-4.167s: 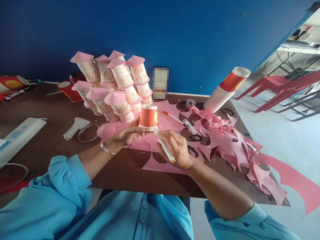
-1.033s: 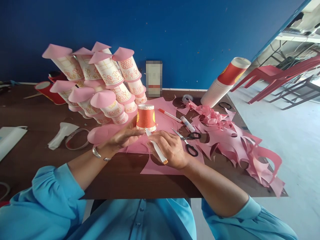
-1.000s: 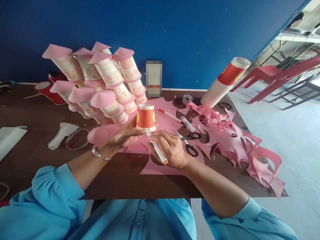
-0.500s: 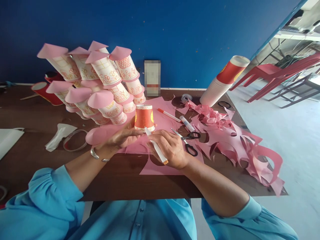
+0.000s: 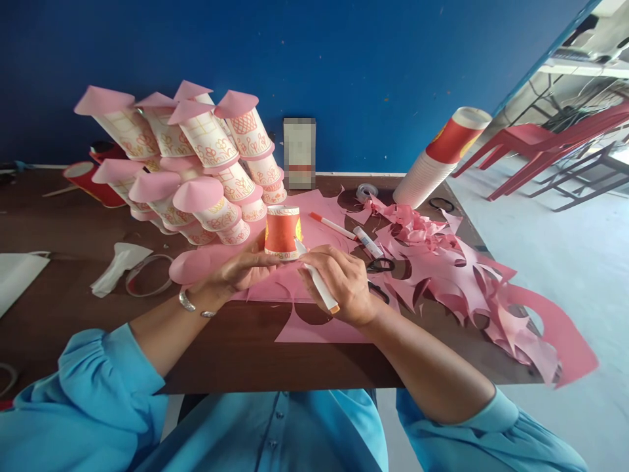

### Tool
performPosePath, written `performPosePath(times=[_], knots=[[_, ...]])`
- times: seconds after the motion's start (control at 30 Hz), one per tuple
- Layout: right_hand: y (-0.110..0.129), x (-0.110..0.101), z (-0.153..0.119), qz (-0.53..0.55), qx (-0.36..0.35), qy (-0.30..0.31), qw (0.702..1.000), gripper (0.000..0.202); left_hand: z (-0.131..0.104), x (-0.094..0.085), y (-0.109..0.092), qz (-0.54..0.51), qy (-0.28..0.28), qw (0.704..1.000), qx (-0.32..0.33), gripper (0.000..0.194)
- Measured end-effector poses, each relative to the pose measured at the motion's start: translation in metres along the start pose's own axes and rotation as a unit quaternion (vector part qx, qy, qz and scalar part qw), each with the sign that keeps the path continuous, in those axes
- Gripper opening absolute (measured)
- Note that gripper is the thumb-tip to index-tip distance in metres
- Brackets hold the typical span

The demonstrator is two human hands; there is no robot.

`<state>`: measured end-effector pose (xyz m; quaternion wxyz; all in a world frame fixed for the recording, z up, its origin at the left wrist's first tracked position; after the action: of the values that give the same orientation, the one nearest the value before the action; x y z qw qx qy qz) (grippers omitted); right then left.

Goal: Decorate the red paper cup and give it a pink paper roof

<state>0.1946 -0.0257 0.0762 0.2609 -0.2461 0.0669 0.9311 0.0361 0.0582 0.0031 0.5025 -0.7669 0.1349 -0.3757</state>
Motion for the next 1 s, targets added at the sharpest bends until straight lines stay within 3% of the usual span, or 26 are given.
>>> performPosePath(times=[0.17,0.53,0.77,1.0], knots=[[-0.006,-0.001,0.001,0.022,0.031,-0.017,0.999,0.019,0.002,-0.002,0.005,-0.011,0.015,1.000,-0.015,0.061],[-0.001,-0.001,0.000,0.018,0.003,-0.011,1.000,0.022,-0.006,0.007,-0.004,0.002,0.012,1.000,0.021,0.052],[-0.001,0.001,-0.003,0.031,0.015,0.000,0.999,0.022,0.005,-0.004,0.008,-0.020,0.033,0.999,-0.004,0.043],[0.001,0.002,-0.002,0.031,0.010,-0.005,0.999,0.026,0.007,-0.003,0.008,-0.033,0.030,0.999,0.001,0.053]])
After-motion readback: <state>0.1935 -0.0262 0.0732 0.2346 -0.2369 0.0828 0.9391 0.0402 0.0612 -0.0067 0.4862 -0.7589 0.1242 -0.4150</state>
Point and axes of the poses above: each hand's wrist, its own z-axis towards the middle knuckle, its own x-axis out of the palm, y = z × x, the point moved 6 cm from there along z, towards the middle knuckle, and after that the axes turned 13 degrees about -x, right-handed, at the moved point
